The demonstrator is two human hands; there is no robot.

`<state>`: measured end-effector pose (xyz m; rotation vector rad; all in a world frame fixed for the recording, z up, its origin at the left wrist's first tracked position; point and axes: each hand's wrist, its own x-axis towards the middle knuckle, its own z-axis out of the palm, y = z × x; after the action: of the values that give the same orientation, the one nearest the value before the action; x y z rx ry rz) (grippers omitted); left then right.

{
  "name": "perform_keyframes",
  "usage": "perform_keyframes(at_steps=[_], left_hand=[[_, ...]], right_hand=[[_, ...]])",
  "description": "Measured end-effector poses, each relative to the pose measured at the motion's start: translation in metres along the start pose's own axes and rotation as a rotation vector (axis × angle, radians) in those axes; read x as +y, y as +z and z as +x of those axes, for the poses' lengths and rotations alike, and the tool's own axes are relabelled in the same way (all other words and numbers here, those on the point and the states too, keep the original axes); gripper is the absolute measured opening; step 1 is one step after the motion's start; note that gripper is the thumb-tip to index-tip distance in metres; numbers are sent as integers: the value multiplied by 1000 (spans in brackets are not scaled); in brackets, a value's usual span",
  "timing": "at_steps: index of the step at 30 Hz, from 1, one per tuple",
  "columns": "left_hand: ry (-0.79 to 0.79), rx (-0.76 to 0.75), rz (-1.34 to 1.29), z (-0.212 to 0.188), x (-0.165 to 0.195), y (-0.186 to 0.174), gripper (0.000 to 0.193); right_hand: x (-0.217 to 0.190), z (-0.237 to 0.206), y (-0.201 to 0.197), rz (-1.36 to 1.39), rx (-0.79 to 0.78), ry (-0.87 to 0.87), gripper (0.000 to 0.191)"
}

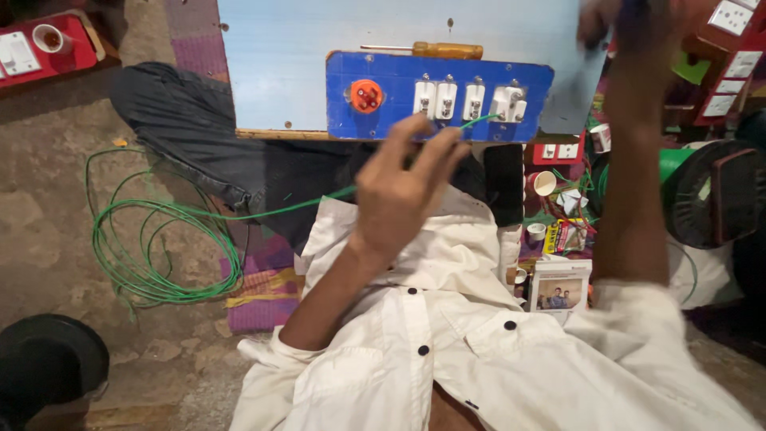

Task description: The person sits on the floor and wires a blue electrical board with multiple switches and a socket. They use a screwdriver to tighten connections and wire cutters to trim green wires, then place the finished board aside.

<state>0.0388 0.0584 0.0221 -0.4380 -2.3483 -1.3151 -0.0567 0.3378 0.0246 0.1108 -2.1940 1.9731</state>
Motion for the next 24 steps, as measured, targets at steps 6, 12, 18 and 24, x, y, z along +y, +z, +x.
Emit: perform_keyframes(at_steps=[6, 12, 18, 24], left_hand=[[97, 7, 80, 9, -15, -8, 21], [80, 40, 114, 17, -9, 2, 18], [-84, 40, -122, 12, 9, -4, 21], [-490, -63, -766, 9, 20, -9, 16]], right_hand=[[-23, -138, 37, 223, -467, 671, 39], [10, -141, 88, 58, -263, 683, 35], [-27, -137, 98, -434, -230, 353, 34], [-55, -130, 89, -709, -172, -98, 27]])
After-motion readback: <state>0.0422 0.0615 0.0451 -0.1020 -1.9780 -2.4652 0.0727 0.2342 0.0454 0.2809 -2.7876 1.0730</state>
